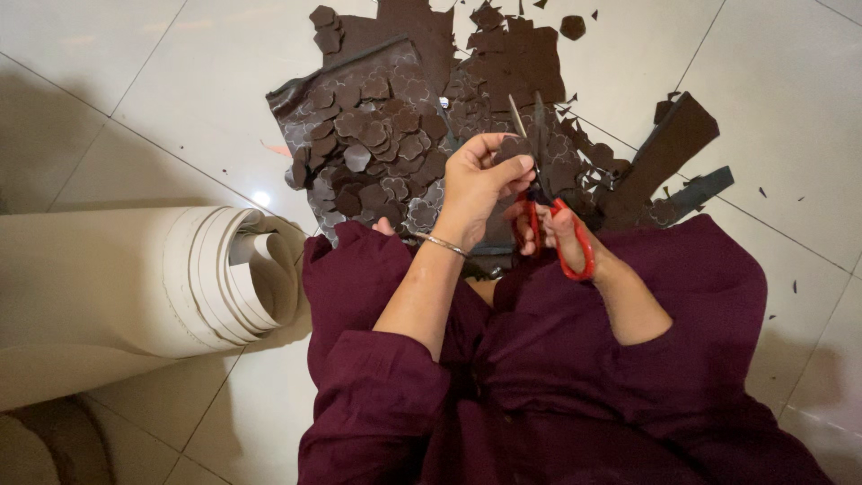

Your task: The person sits on a tiled floor and uses red-handled scissors to cut flower-shaped pieces from a dark brown patterned sheet. Cut pieces are placed in a pile to the left while offcuts accumulate nearby.

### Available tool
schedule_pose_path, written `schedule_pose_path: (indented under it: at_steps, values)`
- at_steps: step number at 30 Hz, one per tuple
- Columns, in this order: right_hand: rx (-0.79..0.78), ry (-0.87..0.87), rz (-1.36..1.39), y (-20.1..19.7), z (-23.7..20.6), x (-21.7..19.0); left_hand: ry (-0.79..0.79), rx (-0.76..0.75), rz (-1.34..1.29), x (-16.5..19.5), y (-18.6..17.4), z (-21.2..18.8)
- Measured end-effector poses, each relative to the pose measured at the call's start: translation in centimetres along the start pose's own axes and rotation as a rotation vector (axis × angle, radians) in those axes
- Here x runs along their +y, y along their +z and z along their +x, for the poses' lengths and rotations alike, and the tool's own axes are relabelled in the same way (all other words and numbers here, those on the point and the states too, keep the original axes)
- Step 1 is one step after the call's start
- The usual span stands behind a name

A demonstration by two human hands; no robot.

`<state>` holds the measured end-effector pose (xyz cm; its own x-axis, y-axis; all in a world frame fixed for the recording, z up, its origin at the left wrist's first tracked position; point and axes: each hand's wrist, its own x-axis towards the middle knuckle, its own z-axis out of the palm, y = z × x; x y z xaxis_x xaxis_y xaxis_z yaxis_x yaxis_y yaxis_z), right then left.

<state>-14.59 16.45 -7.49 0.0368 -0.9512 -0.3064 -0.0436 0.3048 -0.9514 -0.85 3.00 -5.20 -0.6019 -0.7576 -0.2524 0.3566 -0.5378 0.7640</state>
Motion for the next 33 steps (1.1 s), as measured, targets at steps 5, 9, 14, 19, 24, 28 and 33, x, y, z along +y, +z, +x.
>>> schedule_pose_path:
  at_steps: [5,9,14,19,24,28,33]
  values:
    - [-0.011,0.059,-0.076,-0.4,-0.4,-0.7,-0.012,-0.015,0.006,-0.2,-0.2,0.0]
    - [-0.008,0.061,-0.057,-0.4,-0.5,-0.4,-0.020,-0.014,0.027,-0.3,-0.3,0.1]
    - [0.012,0.009,-0.039,-0.5,-0.7,0.6,-0.063,-0.034,-0.049,-0.3,-0.5,0.1]
    - [0.042,-0.031,-0.029,-0.5,-0.6,1.2,-0.073,-0.041,-0.066,-0.1,-0.4,0.0]
    - [0.005,-0.041,-0.001,-0.9,-0.5,0.5,-0.067,-0.050,-0.044,0.2,-0.6,0.3]
    - [0.022,-0.032,-0.017,-1.5,-0.8,-0.3,-0.051,-0.060,-0.019,0.5,-1.0,0.5]
    - [0.010,-0.041,-0.051,-2.6,-1.4,-0.6,0.005,-0.075,0.010,0.9,-1.2,0.5]
